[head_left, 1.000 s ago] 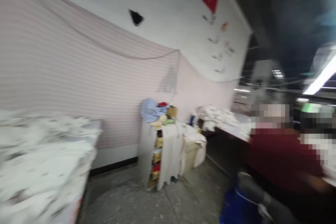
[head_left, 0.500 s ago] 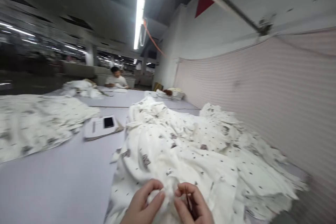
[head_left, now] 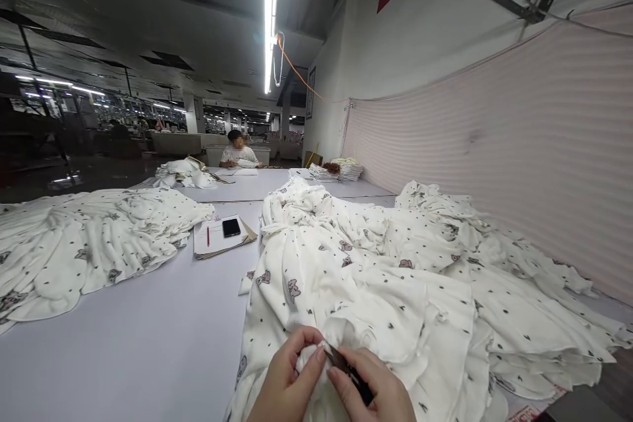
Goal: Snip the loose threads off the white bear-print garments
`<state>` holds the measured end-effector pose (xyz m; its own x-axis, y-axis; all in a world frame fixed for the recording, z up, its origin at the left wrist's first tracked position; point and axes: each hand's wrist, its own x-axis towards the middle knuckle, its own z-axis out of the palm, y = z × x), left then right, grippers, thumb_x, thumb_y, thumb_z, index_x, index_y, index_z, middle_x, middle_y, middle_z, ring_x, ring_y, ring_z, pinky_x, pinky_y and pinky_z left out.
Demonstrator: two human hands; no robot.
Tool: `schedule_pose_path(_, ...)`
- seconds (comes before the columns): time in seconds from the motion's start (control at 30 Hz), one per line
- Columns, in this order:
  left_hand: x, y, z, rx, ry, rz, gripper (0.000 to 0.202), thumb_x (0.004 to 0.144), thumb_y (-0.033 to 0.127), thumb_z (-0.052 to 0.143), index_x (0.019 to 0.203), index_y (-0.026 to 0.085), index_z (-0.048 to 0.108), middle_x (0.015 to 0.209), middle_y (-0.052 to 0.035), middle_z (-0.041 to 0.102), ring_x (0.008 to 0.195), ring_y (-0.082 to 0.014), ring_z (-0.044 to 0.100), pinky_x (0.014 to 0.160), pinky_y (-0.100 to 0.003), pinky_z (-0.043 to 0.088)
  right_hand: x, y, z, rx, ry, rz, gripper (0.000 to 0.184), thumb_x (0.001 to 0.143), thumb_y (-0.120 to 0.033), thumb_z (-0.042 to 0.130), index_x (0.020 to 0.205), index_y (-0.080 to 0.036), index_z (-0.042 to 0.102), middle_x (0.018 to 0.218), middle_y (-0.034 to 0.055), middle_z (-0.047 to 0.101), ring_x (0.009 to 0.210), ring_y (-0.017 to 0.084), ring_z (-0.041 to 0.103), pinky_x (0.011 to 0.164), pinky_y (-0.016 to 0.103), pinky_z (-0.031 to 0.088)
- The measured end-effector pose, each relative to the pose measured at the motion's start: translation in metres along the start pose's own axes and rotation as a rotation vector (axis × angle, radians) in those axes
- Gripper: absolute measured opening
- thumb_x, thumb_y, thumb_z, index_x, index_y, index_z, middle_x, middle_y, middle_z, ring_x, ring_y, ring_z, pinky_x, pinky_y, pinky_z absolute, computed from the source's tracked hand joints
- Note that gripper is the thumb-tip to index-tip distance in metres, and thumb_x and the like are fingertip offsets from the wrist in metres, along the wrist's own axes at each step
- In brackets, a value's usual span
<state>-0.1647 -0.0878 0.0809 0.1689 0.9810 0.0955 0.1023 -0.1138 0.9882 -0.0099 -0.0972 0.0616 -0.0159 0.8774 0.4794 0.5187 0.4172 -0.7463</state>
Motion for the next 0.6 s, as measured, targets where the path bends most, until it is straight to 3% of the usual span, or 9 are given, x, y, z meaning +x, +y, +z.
schedule_pose_path(0.2,0.000,0.003,-0.007,0.080,-0.060,0.026,0.032,0.086,0.051,0.046,0.090,0.022,0.059,0.084,-0.0008,0.059,0.080,-0.0196,0.055,0.071,-0.027,0.044,0.007,-0.012,-0.011,-0.032,-0.154,0.007,0.024,0.088,-0.040,0.054,0.094,-0.026,0.072,0.083,0.0037,0.071,0.076,0.020,0.068,0.066,0.022,0.051)
schedule_pose_path(0.37,-0.003,0.001,0.004,0.168,-0.033,0.074,0.030,0.085,0.049,0.047,0.089,0.023,0.061,0.080,-0.0004,0.060,0.067,-0.0165,0.054,0.059,-0.024,0.042,0.009,-0.009,-0.012,0.021,-0.157,0.043,0.026,0.087,-0.040,0.054,0.088,-0.024,0.074,0.079,0.0041,0.072,0.074,0.020,0.068,0.066,0.022,0.051)
schedule_pose_path(0.43,-0.001,0.001,0.002,0.180,0.022,0.131,0.029,0.083,0.050,0.051,0.086,0.024,0.063,0.083,-0.0020,0.064,0.072,-0.0188,0.057,0.062,-0.025,0.044,0.009,-0.006,-0.012,0.110,-0.067,0.079,0.026,0.084,-0.044,0.058,0.087,-0.024,0.075,0.079,0.0043,0.072,0.076,0.020,0.068,0.069,0.022,0.051)
schedule_pose_path(0.53,0.015,0.014,-0.034,-0.106,0.225,0.126,0.025,0.077,0.048,0.060,0.086,0.024,0.061,0.094,-0.0043,0.069,0.089,-0.0245,0.062,0.073,-0.030,0.049,0.006,0.005,-0.015,0.290,0.234,0.255,0.034,0.075,-0.053,0.065,0.085,-0.021,0.073,0.085,0.0062,0.072,0.083,0.023,0.066,0.073,0.023,0.051)
schedule_pose_path(0.6,0.033,0.031,-0.078,-0.494,0.355,-0.030,0.019,0.080,0.040,0.057,0.087,0.022,0.058,0.082,-0.0027,0.071,0.074,-0.0223,0.065,0.064,-0.031,0.052,0.004,0.013,-0.017,0.395,0.409,0.394,0.040,0.069,-0.056,0.070,0.084,-0.019,0.069,0.083,0.0053,0.070,0.077,0.021,0.065,0.065,0.022,0.051)
